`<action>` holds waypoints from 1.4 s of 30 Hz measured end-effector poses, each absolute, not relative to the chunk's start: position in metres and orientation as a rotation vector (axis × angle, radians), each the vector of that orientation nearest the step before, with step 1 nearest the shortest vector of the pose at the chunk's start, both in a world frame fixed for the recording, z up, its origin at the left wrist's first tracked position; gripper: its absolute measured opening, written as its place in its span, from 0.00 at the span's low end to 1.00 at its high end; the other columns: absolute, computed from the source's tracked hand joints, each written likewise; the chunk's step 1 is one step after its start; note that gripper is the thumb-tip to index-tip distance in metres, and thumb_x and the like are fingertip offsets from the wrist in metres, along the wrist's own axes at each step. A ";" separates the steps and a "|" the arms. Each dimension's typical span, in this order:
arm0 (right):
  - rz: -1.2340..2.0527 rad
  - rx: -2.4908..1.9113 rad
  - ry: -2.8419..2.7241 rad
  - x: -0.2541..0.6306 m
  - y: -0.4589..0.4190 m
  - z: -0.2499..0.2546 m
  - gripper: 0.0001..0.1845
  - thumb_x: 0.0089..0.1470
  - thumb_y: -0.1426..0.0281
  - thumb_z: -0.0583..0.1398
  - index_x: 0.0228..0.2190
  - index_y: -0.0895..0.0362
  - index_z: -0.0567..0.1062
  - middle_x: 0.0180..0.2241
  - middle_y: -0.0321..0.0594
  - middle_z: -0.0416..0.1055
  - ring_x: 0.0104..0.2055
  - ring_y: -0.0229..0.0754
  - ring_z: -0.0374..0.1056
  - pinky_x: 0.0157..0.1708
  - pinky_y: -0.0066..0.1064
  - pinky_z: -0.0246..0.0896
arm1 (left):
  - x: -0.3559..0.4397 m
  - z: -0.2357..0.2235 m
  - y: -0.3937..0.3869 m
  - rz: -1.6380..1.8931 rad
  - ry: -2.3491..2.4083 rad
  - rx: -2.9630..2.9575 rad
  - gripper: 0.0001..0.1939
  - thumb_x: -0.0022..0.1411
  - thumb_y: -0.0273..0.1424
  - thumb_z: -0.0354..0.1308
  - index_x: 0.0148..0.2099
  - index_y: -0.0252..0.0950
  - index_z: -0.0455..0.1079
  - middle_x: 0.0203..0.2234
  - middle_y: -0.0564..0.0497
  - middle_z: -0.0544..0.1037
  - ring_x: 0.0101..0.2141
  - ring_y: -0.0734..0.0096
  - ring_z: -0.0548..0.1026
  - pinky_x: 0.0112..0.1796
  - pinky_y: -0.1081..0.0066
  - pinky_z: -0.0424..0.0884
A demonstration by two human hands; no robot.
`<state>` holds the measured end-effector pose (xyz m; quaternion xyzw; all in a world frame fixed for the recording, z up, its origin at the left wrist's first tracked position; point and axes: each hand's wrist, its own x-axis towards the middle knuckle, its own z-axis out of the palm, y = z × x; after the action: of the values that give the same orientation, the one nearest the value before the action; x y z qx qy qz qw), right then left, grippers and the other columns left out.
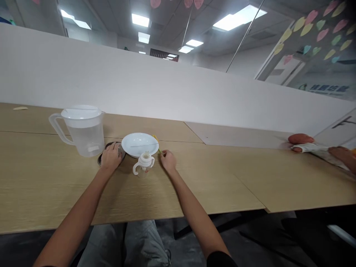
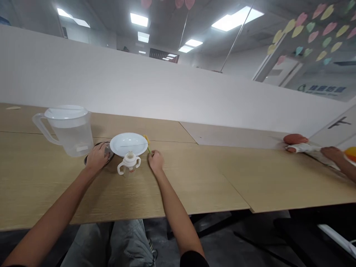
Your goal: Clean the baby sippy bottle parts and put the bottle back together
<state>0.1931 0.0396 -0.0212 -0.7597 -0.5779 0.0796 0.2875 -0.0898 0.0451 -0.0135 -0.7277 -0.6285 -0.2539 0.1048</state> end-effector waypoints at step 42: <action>0.212 -2.127 -1.625 0.201 0.039 -0.013 0.15 0.61 0.73 0.55 0.45 0.60 0.79 0.45 0.50 0.78 0.47 0.45 0.74 0.41 0.28 0.61 | -0.093 0.002 0.040 -0.777 -1.968 -2.075 0.25 0.62 0.34 0.49 0.58 0.28 0.68 0.49 0.35 0.76 0.47 0.48 0.74 0.47 0.58 0.70</action>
<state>0.2009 0.0387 -0.0134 -0.7716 -0.5894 0.0769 0.2264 -0.0925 0.0401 0.0020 -0.6973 -0.6615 -0.2610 0.0891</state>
